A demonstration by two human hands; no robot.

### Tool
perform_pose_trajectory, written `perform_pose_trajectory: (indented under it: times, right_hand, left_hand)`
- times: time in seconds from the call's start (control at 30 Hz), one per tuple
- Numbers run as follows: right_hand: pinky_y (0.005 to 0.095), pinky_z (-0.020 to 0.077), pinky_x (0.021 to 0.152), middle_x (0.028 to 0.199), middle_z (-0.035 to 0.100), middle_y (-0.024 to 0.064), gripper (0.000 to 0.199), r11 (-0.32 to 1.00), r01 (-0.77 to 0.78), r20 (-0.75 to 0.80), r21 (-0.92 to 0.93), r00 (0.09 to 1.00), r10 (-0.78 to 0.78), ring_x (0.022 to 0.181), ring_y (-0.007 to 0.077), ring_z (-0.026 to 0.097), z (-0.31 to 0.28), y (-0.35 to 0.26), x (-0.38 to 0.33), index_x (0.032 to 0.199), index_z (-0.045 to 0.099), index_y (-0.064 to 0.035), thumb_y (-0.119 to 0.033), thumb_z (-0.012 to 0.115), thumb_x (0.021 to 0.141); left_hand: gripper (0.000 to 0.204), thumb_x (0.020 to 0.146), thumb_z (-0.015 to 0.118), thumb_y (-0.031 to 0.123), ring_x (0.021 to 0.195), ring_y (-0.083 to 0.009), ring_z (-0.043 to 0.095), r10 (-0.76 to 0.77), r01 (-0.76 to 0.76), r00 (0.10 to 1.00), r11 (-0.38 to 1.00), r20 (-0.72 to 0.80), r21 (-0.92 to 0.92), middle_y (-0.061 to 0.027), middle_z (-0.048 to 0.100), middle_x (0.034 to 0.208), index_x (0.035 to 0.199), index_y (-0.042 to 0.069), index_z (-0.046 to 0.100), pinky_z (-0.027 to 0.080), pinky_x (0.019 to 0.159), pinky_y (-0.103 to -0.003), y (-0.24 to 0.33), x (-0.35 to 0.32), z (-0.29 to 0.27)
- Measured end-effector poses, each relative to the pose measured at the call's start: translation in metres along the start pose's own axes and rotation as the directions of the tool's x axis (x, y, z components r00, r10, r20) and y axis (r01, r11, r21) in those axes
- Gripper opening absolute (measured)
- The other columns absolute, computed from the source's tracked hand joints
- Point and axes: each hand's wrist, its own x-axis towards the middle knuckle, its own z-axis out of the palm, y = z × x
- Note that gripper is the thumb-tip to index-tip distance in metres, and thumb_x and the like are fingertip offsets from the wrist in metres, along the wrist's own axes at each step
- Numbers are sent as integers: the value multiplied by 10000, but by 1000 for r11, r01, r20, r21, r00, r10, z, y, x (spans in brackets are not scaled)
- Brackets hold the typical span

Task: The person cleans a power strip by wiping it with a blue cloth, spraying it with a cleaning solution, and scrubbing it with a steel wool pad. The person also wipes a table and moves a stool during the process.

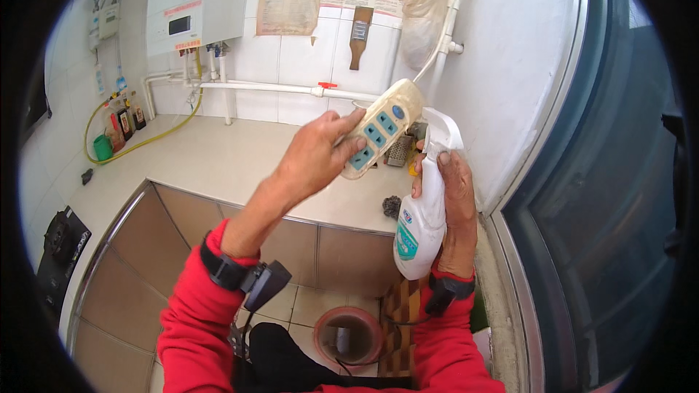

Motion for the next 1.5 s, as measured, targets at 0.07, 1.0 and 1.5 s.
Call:
perform_pose_trajectory:
  times: [0.07,1.0,1.5]
  right_hand:
    - [260,487,540,854,598,72,475,998,55,65,-14,996,-54,585,146,609,1,-2,0,1196,537,29,-384,580,966]
    - [243,502,404,553,570,51,475,996,-51,-43,76,998,54,419,151,574,35,-3,-23,866,611,-28,-462,471,1001]
    - [228,510,426,692,621,76,480,968,-119,84,222,991,103,510,121,605,21,35,-15,1004,600,14,-458,511,989]
  left_hand:
    - [441,933,628,204,820,-200,611,-58,63,991,997,121,-39,-129,619,924,1349,74,559,503,750,-335,5,14,-19]
    - [496,942,632,246,910,-223,621,-96,179,971,901,219,-396,-183,661,1059,1289,-97,542,497,824,-330,19,2,-7]
    - [322,891,674,259,864,-190,638,-172,238,970,809,170,-537,-105,687,950,1043,-26,683,486,871,-336,-28,2,26]
